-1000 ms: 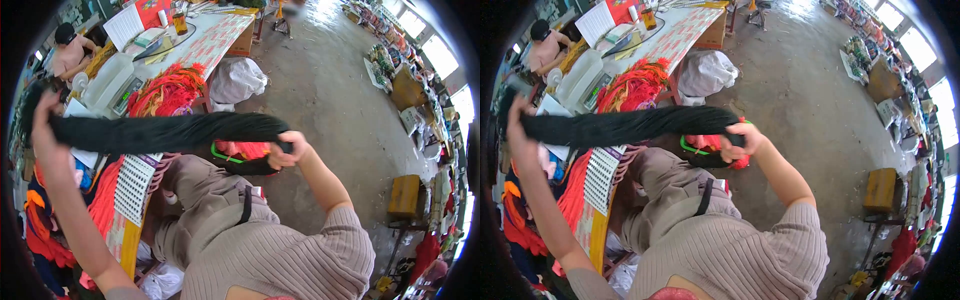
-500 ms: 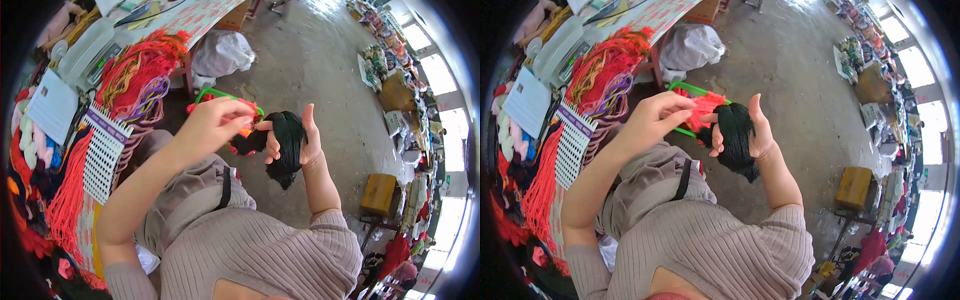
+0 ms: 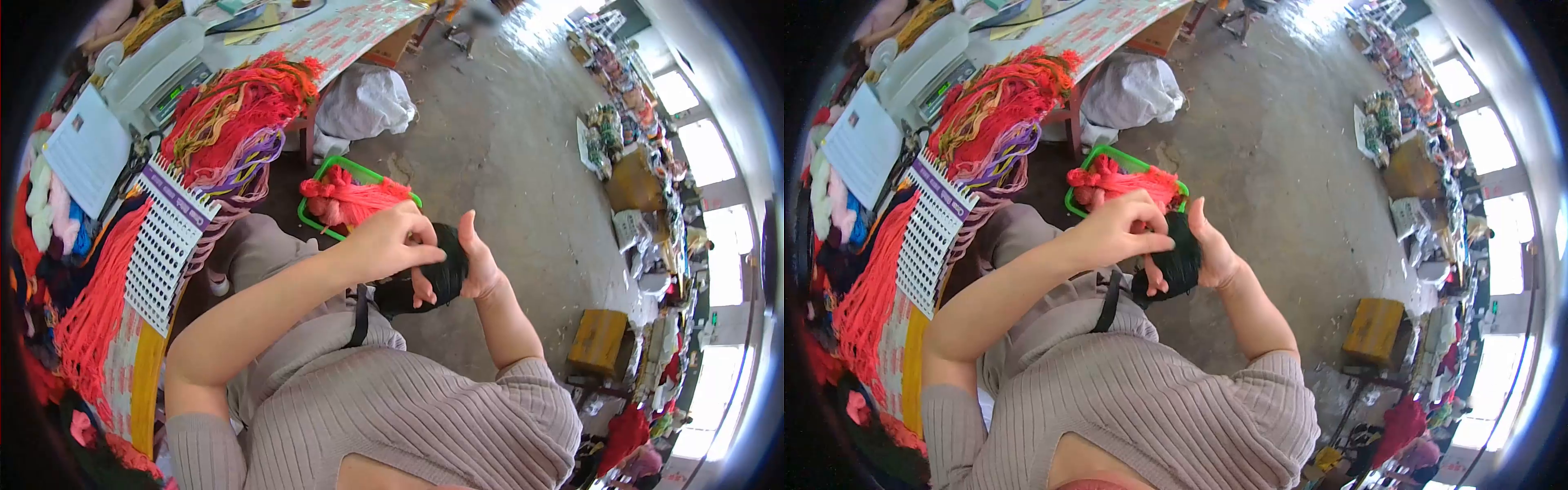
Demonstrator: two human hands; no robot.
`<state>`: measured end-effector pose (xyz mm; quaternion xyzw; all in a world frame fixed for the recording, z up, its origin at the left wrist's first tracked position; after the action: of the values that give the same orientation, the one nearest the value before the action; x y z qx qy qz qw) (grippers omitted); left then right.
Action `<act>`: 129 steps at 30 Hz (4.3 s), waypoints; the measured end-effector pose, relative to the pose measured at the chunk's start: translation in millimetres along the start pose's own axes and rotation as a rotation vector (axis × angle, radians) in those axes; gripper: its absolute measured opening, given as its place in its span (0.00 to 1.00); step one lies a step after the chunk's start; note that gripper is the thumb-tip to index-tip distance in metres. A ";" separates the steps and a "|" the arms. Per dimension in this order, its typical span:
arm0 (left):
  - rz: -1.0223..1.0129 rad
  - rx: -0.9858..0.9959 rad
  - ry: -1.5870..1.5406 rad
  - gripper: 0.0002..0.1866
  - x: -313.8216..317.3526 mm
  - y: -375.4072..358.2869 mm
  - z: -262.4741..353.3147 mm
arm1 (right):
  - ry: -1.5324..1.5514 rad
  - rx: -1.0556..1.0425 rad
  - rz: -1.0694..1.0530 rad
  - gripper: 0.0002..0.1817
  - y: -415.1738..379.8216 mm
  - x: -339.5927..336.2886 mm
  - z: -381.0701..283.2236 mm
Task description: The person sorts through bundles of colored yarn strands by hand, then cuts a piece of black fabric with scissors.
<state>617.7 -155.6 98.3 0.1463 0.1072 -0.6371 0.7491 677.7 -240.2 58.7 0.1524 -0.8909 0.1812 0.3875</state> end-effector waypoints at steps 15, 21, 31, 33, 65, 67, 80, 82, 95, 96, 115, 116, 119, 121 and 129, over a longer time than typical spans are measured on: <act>0.426 0.335 -1.219 0.14 -96.7 -89.8 -29.3 | -0.417 0.050 -0.169 0.52 -4.7 15.0 -49.6; 0.520 0.636 -0.935 0.12 -130.0 -128.4 46.9 | -0.958 0.553 0.083 0.19 0.0 2.6 -46.2; 0.611 0.591 -0.997 0.14 -169.4 -171.0 54.4 | -0.770 0.176 0.452 0.15 -34.7 -33.7 -94.6; 0.642 0.407 -0.970 0.14 -145.0 -144.6 33.3 | -0.411 -0.261 0.341 0.15 -46.2 -40.0 -123.9; 0.460 0.046 -1.282 0.22 -22.3 -14.8 -121.3 | -0.120 -0.576 -0.256 0.12 -1.3 114.3 -290.1; 0.528 0.014 -1.563 0.20 -17.4 -20.9 -142.0 | -0.177 -0.508 -0.327 0.11 -4.0 120.0 -284.5; 0.768 -0.043 -1.173 0.10 -33.4 -48.3 -190.0 | -0.300 -0.454 -0.621 0.16 -12.0 189.2 -274.1; 0.681 0.029 -1.006 0.12 -39.0 -36.8 -159.4 | -0.279 -0.413 -0.663 0.13 -11.3 187.8 -275.3; 0.489 0.266 -0.138 0.15 -20.4 -12.0 -80.0 | -0.052 -0.582 -0.648 0.17 7.4 174.8 -246.2; 0.525 0.251 -0.049 0.15 -19.9 -16.7 -76.4 | -0.100 -0.562 -0.660 0.16 10.1 169.6 -248.6; 1.101 0.251 -1.510 0.15 -39.4 -183.3 -136.4 | 0.150 -0.763 -0.421 0.09 -5.4 81.0 -255.8; 1.217 0.259 -1.490 0.11 -43.3 -213.3 -120.5 | 0.140 -0.792 -0.403 0.11 -6.5 76.8 -258.0; 0.994 0.588 -1.507 0.11 -38.7 -315.2 -106.5 | 0.165 -0.754 -0.436 0.14 -4.8 71.0 -255.3; 0.964 0.451 -1.318 0.14 -21.9 -384.1 -101.4 | 0.163 -0.684 -0.406 0.15 2.7 68.0 -247.4; 1.222 -1.118 -0.327 0.19 68.1 -649.0 -124.4 | -0.372 -0.184 -0.649 0.27 -7.0 2.4 -204.1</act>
<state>-7.7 -268.5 -95.2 -0.3078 0.1988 0.0137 0.9304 808.7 -156.7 191.3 0.4215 -0.8639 -0.0624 0.2685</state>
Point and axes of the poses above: each hand's wrist, its own y-axis towards the middle knuckle, its own x-axis out of the palm, z = x × y, the point moved 7 cm from there along y, towards the middle knuckle, and after that the axes turned 9 degrees about -z, right-handed, at the moved point
